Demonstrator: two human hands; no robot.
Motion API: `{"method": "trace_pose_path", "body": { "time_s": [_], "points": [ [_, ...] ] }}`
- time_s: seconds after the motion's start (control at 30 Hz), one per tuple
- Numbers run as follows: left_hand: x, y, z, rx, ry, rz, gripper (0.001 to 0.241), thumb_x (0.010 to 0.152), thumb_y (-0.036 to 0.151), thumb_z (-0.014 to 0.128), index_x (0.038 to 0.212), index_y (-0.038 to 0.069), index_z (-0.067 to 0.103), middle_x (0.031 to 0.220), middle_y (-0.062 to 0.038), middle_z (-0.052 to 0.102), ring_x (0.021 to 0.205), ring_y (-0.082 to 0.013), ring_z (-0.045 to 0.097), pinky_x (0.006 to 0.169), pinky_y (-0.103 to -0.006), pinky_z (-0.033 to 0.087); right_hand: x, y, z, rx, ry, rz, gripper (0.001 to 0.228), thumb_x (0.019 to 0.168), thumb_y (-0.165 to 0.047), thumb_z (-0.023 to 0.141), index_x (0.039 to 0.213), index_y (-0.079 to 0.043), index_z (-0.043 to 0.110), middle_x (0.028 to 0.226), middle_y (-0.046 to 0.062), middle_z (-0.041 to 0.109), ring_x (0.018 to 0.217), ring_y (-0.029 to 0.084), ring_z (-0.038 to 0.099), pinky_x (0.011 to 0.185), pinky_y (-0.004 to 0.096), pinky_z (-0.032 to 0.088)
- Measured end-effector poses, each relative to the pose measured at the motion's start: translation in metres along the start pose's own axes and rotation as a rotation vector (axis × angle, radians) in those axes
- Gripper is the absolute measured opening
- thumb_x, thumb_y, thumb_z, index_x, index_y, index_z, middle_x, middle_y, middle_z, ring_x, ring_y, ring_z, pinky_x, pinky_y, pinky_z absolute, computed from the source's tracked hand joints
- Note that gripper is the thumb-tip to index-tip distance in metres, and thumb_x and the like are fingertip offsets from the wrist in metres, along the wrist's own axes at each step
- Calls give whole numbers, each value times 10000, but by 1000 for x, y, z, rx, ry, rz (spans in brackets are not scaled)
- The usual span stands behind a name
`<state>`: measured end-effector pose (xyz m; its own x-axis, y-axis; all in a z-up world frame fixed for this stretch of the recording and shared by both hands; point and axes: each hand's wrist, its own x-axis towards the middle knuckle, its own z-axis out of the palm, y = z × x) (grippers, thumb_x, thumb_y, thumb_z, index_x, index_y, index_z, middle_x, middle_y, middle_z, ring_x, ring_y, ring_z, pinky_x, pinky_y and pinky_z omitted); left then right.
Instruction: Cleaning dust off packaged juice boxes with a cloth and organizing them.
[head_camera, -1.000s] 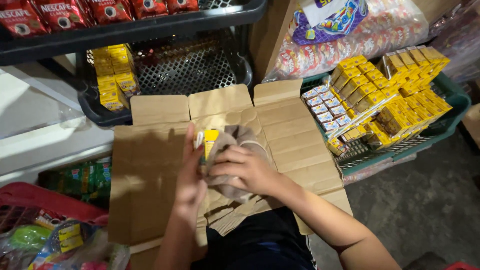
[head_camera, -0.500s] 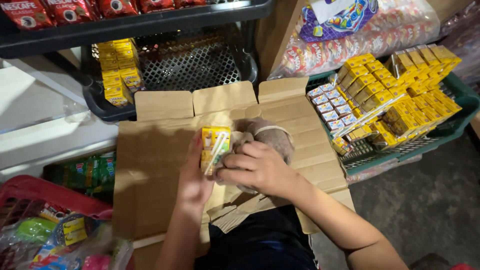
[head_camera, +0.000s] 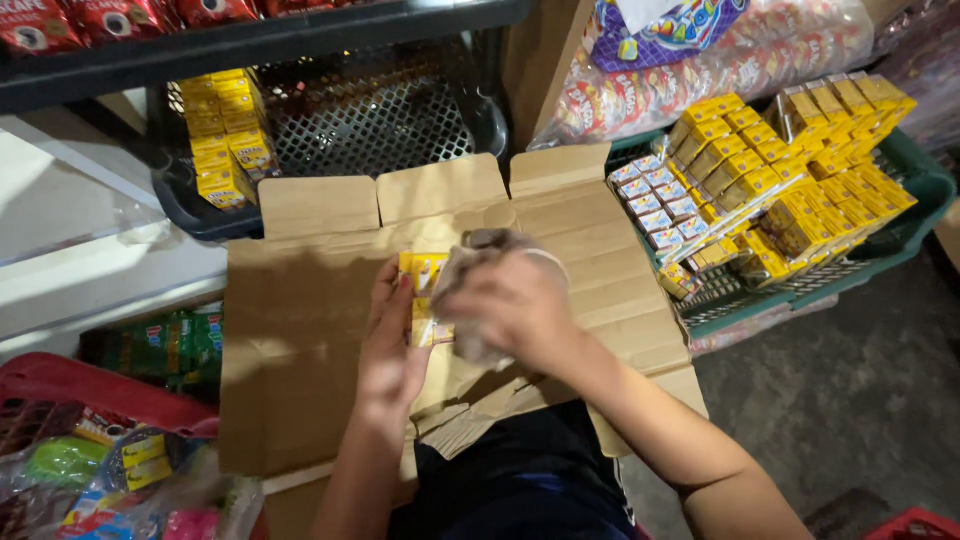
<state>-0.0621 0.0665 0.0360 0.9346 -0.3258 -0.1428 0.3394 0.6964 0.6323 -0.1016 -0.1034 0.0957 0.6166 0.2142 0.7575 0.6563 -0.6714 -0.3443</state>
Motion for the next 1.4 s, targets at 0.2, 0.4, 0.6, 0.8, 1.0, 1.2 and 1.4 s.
{"method": "trace_pose_path", "body": {
  "time_s": [0.2,0.4,0.6,0.8,1.0,1.2,1.4],
  "points": [
    [9,-16,-7,230,-28,140,322,1094,187,467,1381,47,509,1223,-122,645,1102,-233,670,958,-427,578,8,-9,4,-144,-71,-26,340,1056,-422,496,1075,-206,758,1029,57,674,859,292,615,749,394,534],
    [-3,-5,9,274,-14,129,309,1095,182,464,1372,60,528,1228,-108,637,1136,-212,647,976,-407,556,16,6,5,-128,-13,131,307,1042,-422,538,1132,-198,727,1051,54,673,893,303,638,786,416,560],
    [4,-1,1,131,11,42,358,1093,211,462,1392,30,543,1184,-145,681,1031,-237,698,898,-401,573,23,-10,-16,-105,1,113,347,1050,-424,505,1158,-159,702,1061,97,643,877,345,616,794,446,551],
    [2,-2,10,153,21,54,335,1090,182,462,1364,31,580,1131,-150,701,998,-229,706,905,-375,592,21,-19,0,-88,-46,11,292,1053,-374,536,1125,-172,735,1049,85,677,847,319,623,772,414,547],
    [-6,3,17,37,20,-53,322,1058,141,512,1371,78,556,1134,-131,707,968,-220,711,846,-343,587,9,13,3,20,-7,192,271,1015,-343,623,1154,-131,717,1044,110,662,882,354,642,797,461,554],
    [12,-3,3,105,32,-24,464,1054,251,519,1488,102,454,1186,-151,699,971,-244,728,799,-341,619,21,-10,-11,-38,-120,-60,286,1053,-371,526,1060,-169,728,1012,80,651,844,320,610,740,429,533],
    [7,6,31,561,70,105,484,1076,425,411,1419,125,574,1214,-104,634,1094,-202,617,947,-367,511,22,0,-11,-229,-165,-91,206,1028,-349,584,1016,-196,723,992,37,640,832,279,595,672,391,517]
  ]
}}
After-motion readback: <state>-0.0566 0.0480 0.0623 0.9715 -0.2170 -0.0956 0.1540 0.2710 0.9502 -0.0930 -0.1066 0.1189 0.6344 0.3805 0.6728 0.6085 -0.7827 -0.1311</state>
